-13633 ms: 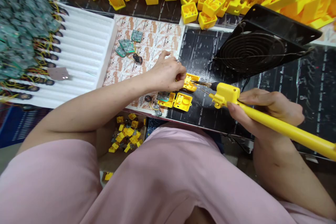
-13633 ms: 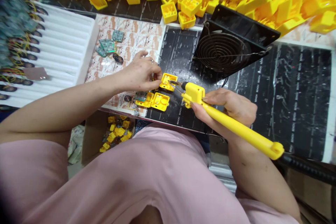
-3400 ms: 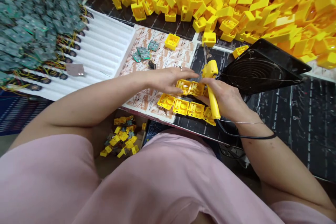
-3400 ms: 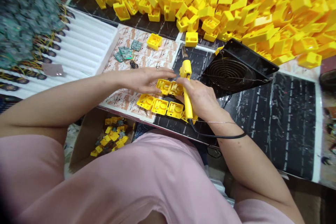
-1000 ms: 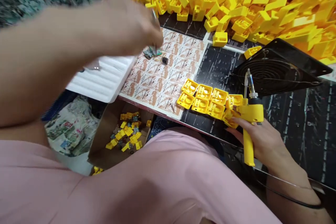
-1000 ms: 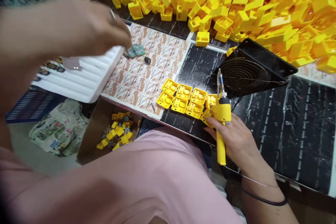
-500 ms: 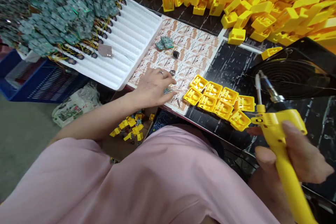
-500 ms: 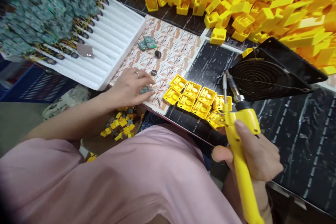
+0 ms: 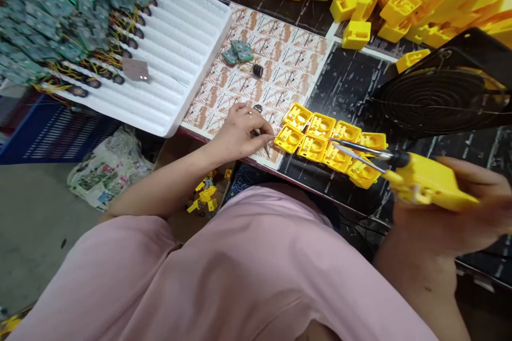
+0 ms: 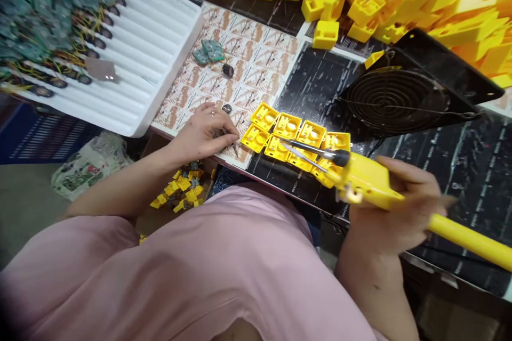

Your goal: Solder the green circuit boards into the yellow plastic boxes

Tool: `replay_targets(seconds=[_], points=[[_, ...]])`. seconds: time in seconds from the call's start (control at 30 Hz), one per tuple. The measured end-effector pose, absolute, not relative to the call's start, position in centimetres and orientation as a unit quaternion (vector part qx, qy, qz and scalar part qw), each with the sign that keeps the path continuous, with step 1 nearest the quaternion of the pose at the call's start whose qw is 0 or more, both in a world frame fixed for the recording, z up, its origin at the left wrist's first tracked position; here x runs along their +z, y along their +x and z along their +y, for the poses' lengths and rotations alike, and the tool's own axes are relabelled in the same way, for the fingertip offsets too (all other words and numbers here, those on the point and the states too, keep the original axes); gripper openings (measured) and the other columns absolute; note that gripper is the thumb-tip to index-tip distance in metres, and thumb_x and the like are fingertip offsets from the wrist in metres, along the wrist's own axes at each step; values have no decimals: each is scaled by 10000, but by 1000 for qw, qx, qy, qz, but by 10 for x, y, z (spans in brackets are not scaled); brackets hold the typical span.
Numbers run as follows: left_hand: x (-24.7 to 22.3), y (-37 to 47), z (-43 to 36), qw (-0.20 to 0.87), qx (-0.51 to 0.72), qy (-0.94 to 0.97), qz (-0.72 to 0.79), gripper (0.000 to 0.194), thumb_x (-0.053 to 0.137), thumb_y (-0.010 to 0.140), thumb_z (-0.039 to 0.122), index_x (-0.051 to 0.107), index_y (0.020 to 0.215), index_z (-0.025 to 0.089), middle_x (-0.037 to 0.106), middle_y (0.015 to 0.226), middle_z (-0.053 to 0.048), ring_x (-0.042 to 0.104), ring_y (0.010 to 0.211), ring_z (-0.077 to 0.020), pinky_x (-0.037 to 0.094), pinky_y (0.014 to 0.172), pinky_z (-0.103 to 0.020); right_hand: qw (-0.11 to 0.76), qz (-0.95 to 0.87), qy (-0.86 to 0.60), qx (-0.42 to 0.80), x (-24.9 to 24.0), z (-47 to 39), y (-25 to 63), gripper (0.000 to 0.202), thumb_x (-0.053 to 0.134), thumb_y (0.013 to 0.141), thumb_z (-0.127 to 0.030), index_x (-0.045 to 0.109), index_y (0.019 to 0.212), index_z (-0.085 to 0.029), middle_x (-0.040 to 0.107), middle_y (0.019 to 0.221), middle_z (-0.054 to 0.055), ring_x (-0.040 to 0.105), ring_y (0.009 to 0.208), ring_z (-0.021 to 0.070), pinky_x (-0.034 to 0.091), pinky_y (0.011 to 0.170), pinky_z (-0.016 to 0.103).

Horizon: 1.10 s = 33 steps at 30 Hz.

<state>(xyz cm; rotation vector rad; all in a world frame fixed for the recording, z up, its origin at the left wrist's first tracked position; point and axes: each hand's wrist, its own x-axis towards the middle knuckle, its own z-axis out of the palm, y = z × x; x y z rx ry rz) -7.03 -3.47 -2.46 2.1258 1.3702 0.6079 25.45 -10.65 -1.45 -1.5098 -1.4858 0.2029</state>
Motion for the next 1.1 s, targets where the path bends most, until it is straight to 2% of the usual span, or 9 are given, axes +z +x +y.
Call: replay_targets(seconds=[0.17, 0.3, 0.4, 0.5, 0.73, 0.97, 1.1], points=[[-11, -57, -26, 236, 148, 822, 496, 227, 540, 797, 342, 711, 756, 198, 739, 780, -16, 627, 858, -197, 331, 1123, -487, 485, -645, -576, 127, -5, -120, 219, 463, 857, 694, -519, 681, 1044, -272, 737, 923, 42, 719, 735, 231, 608, 582, 372], [-5, -54, -19, 217, 80, 848, 478, 229, 526, 766, 330, 713, 746, 200, 727, 726, -14, 611, 783, -189, 337, 1120, -504, 478, -712, -494, 142, -4, -122, 210, 367, 835, 762, -299, 667, 1088, -282, 751, 865, -2, 715, 678, 187, 611, 585, 319], [-3, -55, -15, 209, 66, 857, 466, 234, 503, 757, 317, 704, 732, 199, 724, 714, -14, 611, 749, -182, 352, 1109, -495, 475, -740, -458, 133, -5, -120, 211, 347, 853, 730, -210, 647, 1003, -265, 732, 785, -28, 694, 634, 160, 568, 527, 263], [-2, -55, -14, 211, 66, 863, 455, 239, 487, 757, 307, 697, 727, 195, 727, 714, -15, 609, 720, -177, 374, 1090, -481, 436, -776, -443, 110, -4, -118, 210, 320, 853, 721, -145, 600, 875, -265, 704, 721, -33, 661, 572, 145, 487, 436, 241], [-3, -55, -15, 206, 93, 859, 459, 220, 517, 757, 303, 710, 741, 199, 721, 708, -5, 604, 720, -171, 368, 1099, -508, 394, -795, -454, 86, 2, -117, 203, 259, 808, 800, -205, 575, 873, -289, 709, 742, -38, 656, 568, 154, 472, 443, 278], [-4, -54, -15, 194, 87, 868, 448, 215, 519, 783, 295, 707, 742, 198, 710, 720, -12, 603, 767, -185, 366, 1090, -492, 420, -817, -386, 85, -6, -109, 206, 362, 881, 722, -219, 579, 917, -258, 704, 755, -31, 656, 592, 139, 478, 461, 260], [-5, -54, -15, 192, 87, 871, 444, 223, 507, 779, 301, 700, 734, 199, 707, 719, -10, 606, 773, -187, 364, 1086, -484, 414, -811, -401, 101, -5, -110, 207, 339, 868, 739, -207, 586, 920, -260, 711, 768, -17, 667, 619, 144, 508, 480, 267]])
